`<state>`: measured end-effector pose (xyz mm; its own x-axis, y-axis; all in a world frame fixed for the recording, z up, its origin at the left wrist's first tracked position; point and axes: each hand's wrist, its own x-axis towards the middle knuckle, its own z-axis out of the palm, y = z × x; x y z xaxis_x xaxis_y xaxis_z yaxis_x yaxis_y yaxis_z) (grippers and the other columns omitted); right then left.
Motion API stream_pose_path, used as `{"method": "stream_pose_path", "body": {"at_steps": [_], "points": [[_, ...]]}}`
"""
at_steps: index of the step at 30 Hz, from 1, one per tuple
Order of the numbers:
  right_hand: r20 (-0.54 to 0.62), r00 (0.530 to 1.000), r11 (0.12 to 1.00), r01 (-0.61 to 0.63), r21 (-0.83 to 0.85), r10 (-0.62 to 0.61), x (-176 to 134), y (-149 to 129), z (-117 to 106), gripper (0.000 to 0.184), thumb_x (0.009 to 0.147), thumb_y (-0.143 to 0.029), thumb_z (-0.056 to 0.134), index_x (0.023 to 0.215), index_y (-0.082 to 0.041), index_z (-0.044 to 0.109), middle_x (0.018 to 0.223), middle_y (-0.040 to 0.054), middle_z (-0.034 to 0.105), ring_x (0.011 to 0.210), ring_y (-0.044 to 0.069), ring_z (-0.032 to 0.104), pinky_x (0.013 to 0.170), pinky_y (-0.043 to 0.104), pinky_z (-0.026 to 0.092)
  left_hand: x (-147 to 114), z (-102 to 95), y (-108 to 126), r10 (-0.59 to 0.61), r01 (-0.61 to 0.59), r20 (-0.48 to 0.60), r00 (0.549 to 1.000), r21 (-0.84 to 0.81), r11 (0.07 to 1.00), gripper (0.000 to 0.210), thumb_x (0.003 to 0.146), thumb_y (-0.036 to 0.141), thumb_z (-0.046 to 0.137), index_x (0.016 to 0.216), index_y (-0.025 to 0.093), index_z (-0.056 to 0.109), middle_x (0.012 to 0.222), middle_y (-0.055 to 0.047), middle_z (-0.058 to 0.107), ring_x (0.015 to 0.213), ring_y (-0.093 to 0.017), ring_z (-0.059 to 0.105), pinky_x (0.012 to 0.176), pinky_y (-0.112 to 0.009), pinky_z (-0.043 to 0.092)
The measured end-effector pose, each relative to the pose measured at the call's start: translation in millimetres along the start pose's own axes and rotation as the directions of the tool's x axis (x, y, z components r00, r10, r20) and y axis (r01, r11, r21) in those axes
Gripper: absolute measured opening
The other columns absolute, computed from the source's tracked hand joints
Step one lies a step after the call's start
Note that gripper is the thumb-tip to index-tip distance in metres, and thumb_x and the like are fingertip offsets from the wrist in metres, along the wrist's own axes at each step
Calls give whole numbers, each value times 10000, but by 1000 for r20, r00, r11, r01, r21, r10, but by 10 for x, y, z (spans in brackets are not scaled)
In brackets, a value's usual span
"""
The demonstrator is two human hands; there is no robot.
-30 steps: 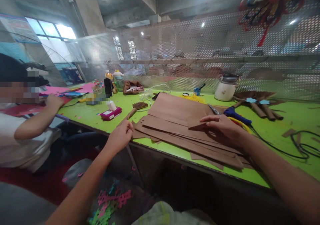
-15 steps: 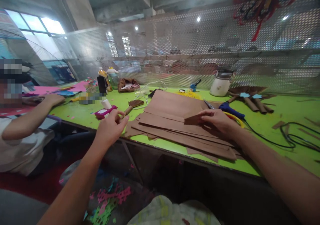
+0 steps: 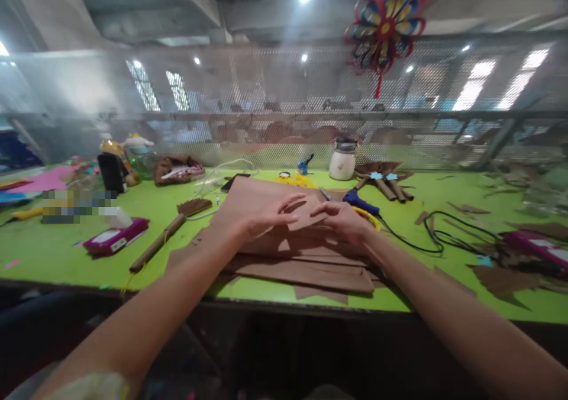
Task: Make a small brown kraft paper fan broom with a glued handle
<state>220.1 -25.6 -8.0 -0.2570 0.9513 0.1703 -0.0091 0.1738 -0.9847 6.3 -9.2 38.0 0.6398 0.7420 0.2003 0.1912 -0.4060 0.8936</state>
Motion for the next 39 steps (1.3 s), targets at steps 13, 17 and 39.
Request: {"method": "stream_pose_path", "body": {"at_steps": [13, 17, 39], "points": [[103, 991, 982, 104, -158, -88, -74, -104, 123, 320, 629, -111, 566, 908, -190, 702, 962, 22, 683, 878, 175, 613, 741, 268, 487, -40, 31, -309, -334, 252, -132, 933, -423, 870, 343, 653, 374, 730, 842, 146, 558, 645, -4, 589, 497, -104, 524, 458, -209, 376], [138, 986, 959, 128, -254, -96, -80, -139, 112, 323, 643, -124, 592, 936, -190, 709, 969, 33, 688, 892, 177, 610, 769, 271, 475, -55, 33, -324, -299, 213, -143, 943, -431, 877, 325, 640, 365, 736, 789, 152, 543, 565, 33, 536, 438, -80, 469, 417, -189, 333], [-98, 994, 999, -45, -2, 45, -5, -12, 179, 337, 622, -400, 742, 841, -155, 666, 499, -58, 471, 399, 49, 340, 382, 196, 243, -104, 211, -280, -224, 192, -42, 974, -379, 905, 252, 736, 394, 644, 799, 165, 560, 499, 76, 376, 407, -47, 269, 409, -199, 164]]}}
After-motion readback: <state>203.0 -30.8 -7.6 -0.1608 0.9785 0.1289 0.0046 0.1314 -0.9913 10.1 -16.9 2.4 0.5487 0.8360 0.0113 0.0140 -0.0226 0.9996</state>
